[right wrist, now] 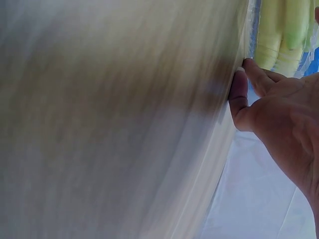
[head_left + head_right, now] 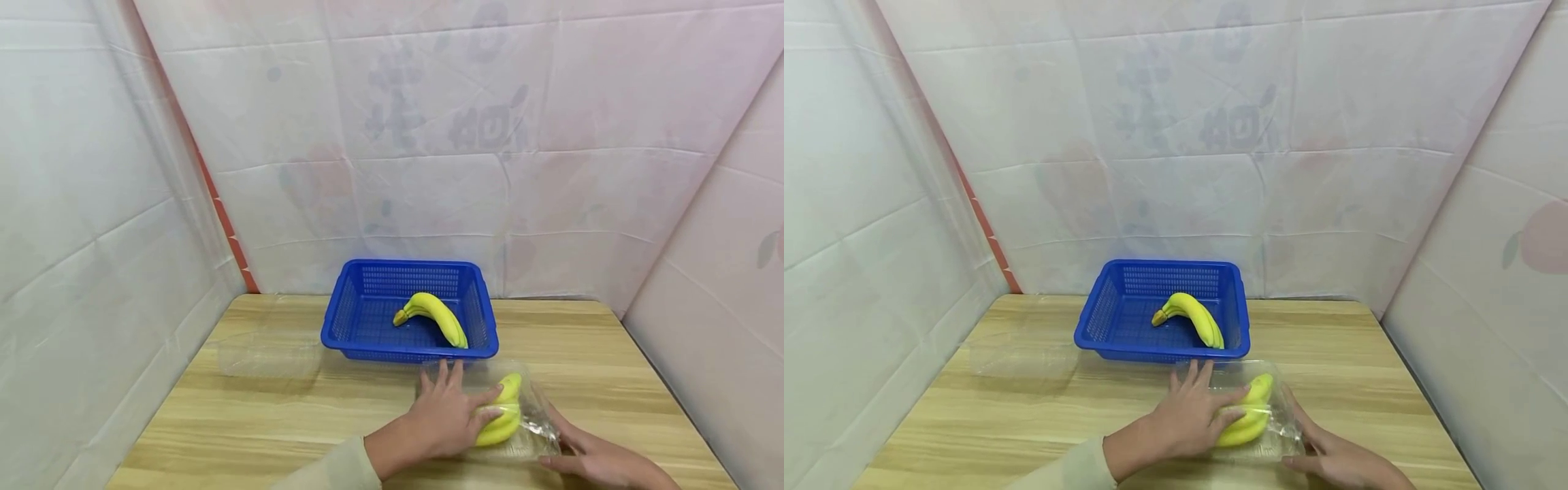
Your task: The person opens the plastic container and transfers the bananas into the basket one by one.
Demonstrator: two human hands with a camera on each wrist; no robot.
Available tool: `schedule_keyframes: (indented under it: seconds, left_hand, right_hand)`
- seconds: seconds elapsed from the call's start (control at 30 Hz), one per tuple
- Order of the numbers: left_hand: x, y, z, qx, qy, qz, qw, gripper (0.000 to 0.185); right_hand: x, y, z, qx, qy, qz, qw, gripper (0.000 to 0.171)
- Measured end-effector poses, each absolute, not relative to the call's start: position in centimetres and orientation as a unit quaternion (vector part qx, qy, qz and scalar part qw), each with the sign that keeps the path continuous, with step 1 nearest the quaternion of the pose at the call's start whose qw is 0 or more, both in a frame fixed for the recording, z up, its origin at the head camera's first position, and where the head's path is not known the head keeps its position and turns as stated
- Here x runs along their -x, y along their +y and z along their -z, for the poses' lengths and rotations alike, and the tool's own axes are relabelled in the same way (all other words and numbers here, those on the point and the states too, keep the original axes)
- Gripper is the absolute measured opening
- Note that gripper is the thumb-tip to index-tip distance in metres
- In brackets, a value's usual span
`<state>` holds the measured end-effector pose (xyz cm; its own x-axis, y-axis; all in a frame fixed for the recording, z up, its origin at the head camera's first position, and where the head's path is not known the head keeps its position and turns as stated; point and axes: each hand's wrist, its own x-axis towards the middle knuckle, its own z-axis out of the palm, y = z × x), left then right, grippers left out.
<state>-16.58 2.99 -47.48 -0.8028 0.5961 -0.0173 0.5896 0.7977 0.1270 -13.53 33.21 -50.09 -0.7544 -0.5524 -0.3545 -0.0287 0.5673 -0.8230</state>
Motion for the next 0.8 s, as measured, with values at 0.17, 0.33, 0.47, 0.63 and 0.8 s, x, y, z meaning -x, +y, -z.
schedule_keyframes:
  seconds: [0.17,0.33,0.47,0.63,0.8]
  left_hand:
    - [16.77,2.56,47.16,-0.315,0.945,-0.069,0.05,0.055]
    - [16.75,2.39,46.99,-0.326,0.942,-0.062,0.056,0.058]
    - [16.74,2.35,46.94,-0.326,0.942,-0.064,0.054,0.058]
    - [16.77,2.16,46.78,-0.324,0.941,-0.078,0.059,0.058]
    - [16.77,1.96,46.72,-0.326,0.94,-0.087,0.06,0.059]
  right_hand:
    - [13.42,33.3,50.21,0.159,0.829,0.435,0.313,0.095]
    - [13.55,33.24,50.13,0.141,0.809,0.461,0.335,0.095]
    - [13.47,32.98,50.08,0.136,0.814,0.455,0.335,0.097]
    - [13.36,32.83,50.13,0.158,0.834,0.432,0.306,0.097]
    - [13.41,32.78,50.12,0.171,0.832,0.435,0.3,0.096]
